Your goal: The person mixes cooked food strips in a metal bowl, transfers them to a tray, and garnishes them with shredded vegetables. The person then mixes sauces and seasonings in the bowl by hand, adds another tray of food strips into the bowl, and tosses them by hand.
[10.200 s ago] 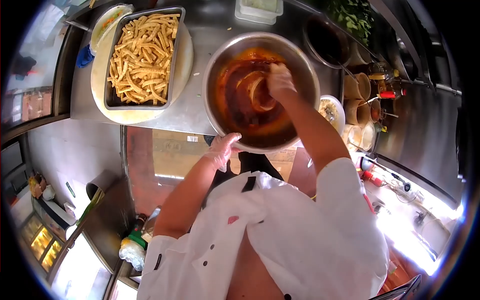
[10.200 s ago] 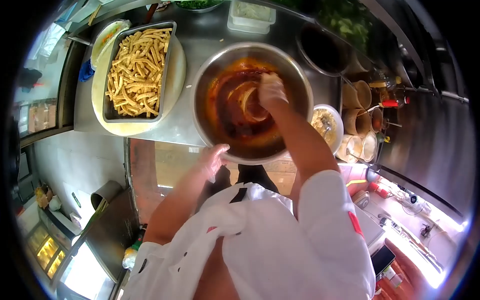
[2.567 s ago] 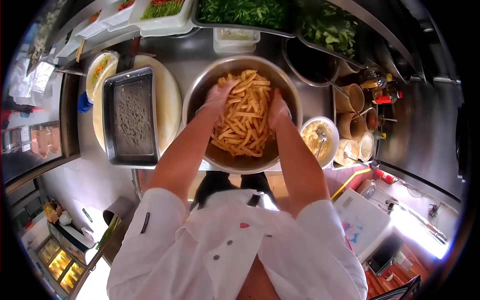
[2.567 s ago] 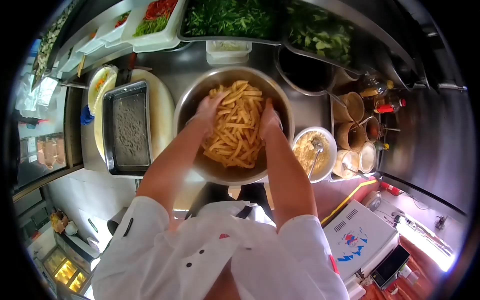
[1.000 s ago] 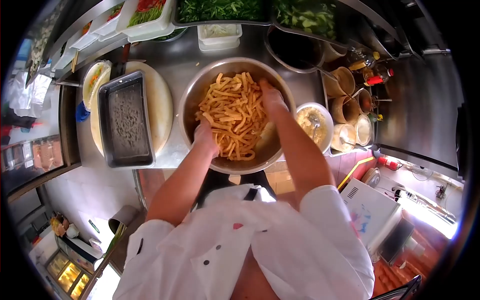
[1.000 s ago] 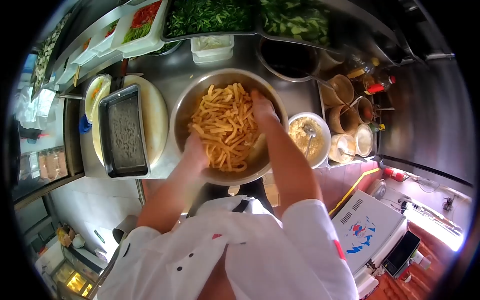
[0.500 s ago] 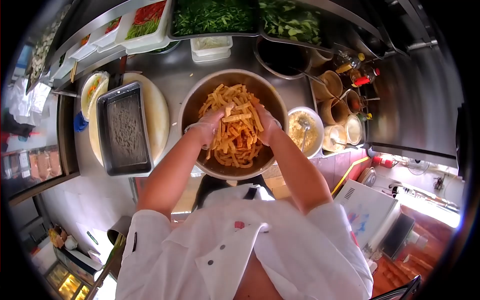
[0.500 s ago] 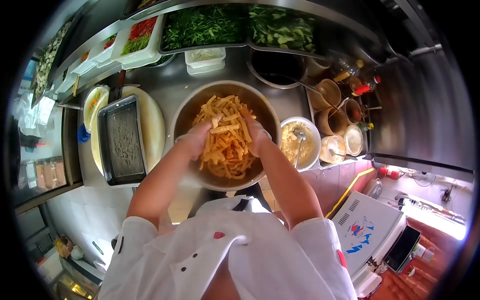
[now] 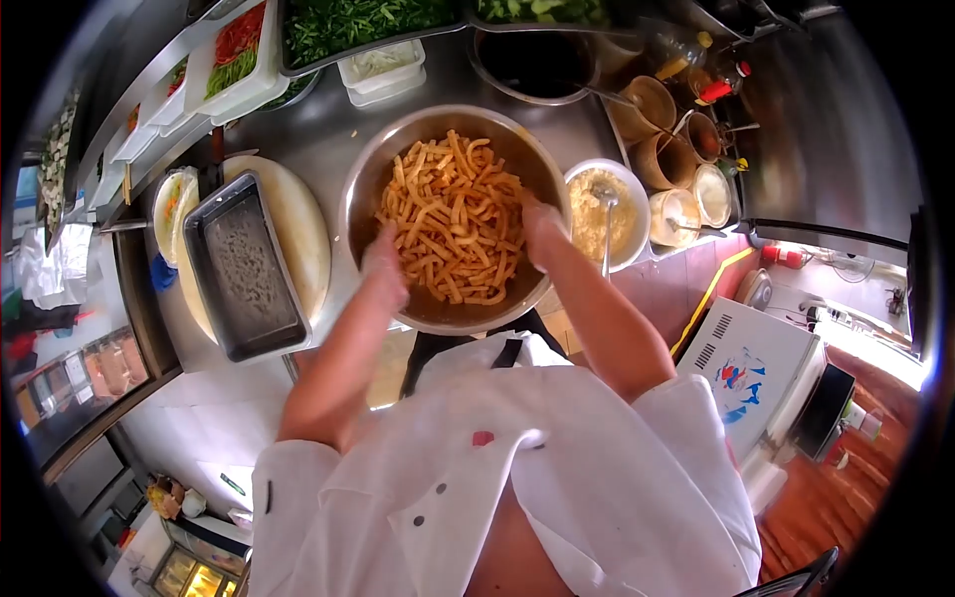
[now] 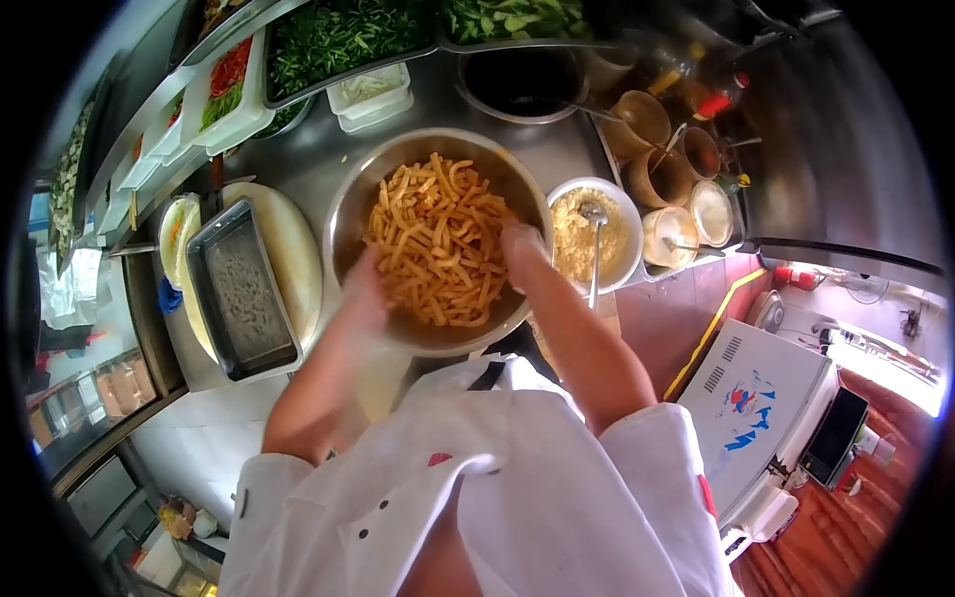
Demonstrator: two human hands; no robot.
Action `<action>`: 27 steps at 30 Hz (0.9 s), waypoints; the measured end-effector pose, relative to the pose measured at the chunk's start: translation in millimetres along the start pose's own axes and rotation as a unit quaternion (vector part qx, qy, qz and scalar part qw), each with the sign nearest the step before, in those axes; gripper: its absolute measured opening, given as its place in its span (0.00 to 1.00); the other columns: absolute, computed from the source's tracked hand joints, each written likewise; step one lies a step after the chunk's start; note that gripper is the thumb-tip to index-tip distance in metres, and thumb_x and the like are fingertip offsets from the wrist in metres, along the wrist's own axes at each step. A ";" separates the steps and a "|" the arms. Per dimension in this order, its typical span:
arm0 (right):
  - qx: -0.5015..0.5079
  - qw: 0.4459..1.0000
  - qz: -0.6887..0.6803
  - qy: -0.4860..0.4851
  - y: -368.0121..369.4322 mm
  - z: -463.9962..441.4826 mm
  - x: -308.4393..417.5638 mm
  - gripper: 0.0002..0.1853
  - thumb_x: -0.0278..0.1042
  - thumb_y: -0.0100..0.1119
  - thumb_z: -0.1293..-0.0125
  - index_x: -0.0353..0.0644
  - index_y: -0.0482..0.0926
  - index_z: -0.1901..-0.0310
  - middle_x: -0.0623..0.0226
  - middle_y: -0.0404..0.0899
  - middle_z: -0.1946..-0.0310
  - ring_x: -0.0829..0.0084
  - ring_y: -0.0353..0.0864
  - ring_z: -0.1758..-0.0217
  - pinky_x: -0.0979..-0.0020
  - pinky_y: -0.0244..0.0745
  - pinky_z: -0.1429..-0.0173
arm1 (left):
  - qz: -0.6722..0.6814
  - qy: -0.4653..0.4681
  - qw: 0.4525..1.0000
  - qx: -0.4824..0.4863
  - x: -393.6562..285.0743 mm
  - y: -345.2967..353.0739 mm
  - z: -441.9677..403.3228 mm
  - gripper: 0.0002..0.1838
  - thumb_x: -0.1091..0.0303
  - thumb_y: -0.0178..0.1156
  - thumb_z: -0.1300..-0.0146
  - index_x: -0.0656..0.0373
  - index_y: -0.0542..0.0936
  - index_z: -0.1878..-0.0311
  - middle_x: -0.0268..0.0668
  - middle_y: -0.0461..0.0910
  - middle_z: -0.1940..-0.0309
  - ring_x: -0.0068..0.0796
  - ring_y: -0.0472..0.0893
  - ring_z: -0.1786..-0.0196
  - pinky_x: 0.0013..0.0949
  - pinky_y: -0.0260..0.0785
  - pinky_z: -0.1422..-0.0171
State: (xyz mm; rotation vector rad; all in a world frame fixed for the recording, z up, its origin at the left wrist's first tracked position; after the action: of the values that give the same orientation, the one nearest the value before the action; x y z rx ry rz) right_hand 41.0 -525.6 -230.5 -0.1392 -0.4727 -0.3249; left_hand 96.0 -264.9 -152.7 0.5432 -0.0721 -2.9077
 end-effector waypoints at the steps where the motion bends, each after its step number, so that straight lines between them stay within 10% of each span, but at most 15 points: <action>1: -0.033 0.997 -0.047 0.042 12.4 10.2 -2.6 0.38 0.66 0.44 0.23 0.47 0.66 0.22 0.58 0.71 0.25 0.58 0.75 0.28 0.55 0.69 0.25 | 0.017 -0.002 1.000 -0.004 15.6 6.9 -7.0 0.35 0.37 0.53 0.25 0.52 0.72 0.26 0.42 0.80 0.35 0.44 0.81 0.35 0.55 0.70 0.27; 7: 0.121 0.927 -0.351 0.058 72.5 9.9 -26.3 0.34 0.64 0.43 0.21 0.45 0.71 0.28 0.59 0.78 0.32 0.59 0.81 0.33 0.54 0.78 0.31 | 0.042 -0.013 0.980 0.196 44.5 42.5 -56.5 0.48 0.31 0.65 0.35 0.52 0.66 0.22 0.43 0.76 0.30 0.45 0.78 0.31 0.59 0.73 0.29; 10: 0.039 0.961 -0.259 0.090 72.7 89.0 22.5 0.35 0.64 0.46 0.22 0.44 0.71 0.28 0.58 0.80 0.34 0.57 0.84 0.37 0.54 0.80 0.33 | -0.052 -0.005 0.979 0.198 23.5 37.1 -59.1 0.53 0.31 0.70 0.40 0.54 0.64 0.21 0.47 0.74 0.29 0.47 0.75 0.29 0.56 0.72 0.28; 13: 0.130 0.968 0.087 -0.195 54.9 5.8 -24.5 0.37 0.66 0.49 0.24 0.40 0.71 0.29 0.55 0.81 0.37 0.59 0.81 0.36 0.63 0.76 0.32 | -0.114 0.075 0.967 0.213 -13.7 42.8 -7.7 0.51 0.33 0.71 0.40 0.57 0.67 0.23 0.47 0.72 0.27 0.45 0.70 0.25 0.52 0.68 0.25; 15: 0.048 0.983 0.180 0.002 64.0 110.7 45.4 0.29 0.56 0.47 0.22 0.41 0.77 0.33 0.54 0.82 0.41 0.60 0.81 0.36 0.63 0.73 0.30 | -0.141 0.081 0.964 0.208 -22.1 27.0 -12.5 0.48 0.35 0.71 0.38 0.57 0.68 0.24 0.46 0.71 0.27 0.46 0.69 0.24 0.49 0.65 0.23; 17: 0.087 0.820 0.500 -0.264 68.2 102.1 56.0 0.26 0.52 0.47 0.21 0.42 0.79 0.35 0.52 0.82 0.41 0.60 0.80 0.36 0.60 0.74 0.31 | -0.112 0.141 0.953 0.243 -20.5 8.1 -10.7 0.45 0.37 0.67 0.35 0.55 0.68 0.23 0.44 0.68 0.23 0.48 0.65 0.21 0.58 0.51 0.17; 21: 0.034 0.563 0.741 -0.364 67.7 79.2 105.5 0.26 0.52 0.47 0.21 0.49 0.74 0.29 0.48 0.76 0.33 0.58 0.78 0.31 0.54 0.76 0.33 | 0.022 -0.038 0.997 0.068 16.3 -18.7 10.4 0.41 0.38 0.56 0.26 0.50 0.62 0.19 0.37 0.63 0.18 0.51 0.57 0.16 0.80 0.23 0.21; 23: -0.034 0.523 0.745 -0.413 61.9 48.1 131.3 0.29 0.54 0.46 0.21 0.50 0.71 0.26 0.50 0.72 0.29 0.58 0.76 0.29 0.52 0.75 0.32 | 0.115 -0.050 0.991 0.037 34.9 -3.6 12.7 0.40 0.36 0.52 0.24 0.49 0.60 0.18 0.37 0.65 0.20 0.50 0.60 0.17 0.79 0.31 0.20; 27: -0.081 0.901 0.375 -0.204 40.0 -46.1 104.6 0.26 0.43 0.51 0.22 0.45 0.70 0.26 0.55 0.71 0.27 0.59 0.73 0.28 0.58 0.72 0.28 | 0.232 0.019 0.966 0.117 61.9 31.0 -26.6 0.39 0.34 0.46 0.22 0.50 0.62 0.19 0.39 0.70 0.23 0.45 0.72 0.24 0.61 0.60 0.20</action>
State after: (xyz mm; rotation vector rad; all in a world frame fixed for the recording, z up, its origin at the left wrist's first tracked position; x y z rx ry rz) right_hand 161.9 -526.3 -224.5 -0.5417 -0.7657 0.4397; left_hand 54.2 -307.3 -196.8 0.5323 -0.4745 -2.4432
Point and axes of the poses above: each hand's wrist, its own z-axis away from the middle knuckle, its own y-axis out of the palm, x = y × z, the point moved 4 cm from there along -z, towards the middle knuckle
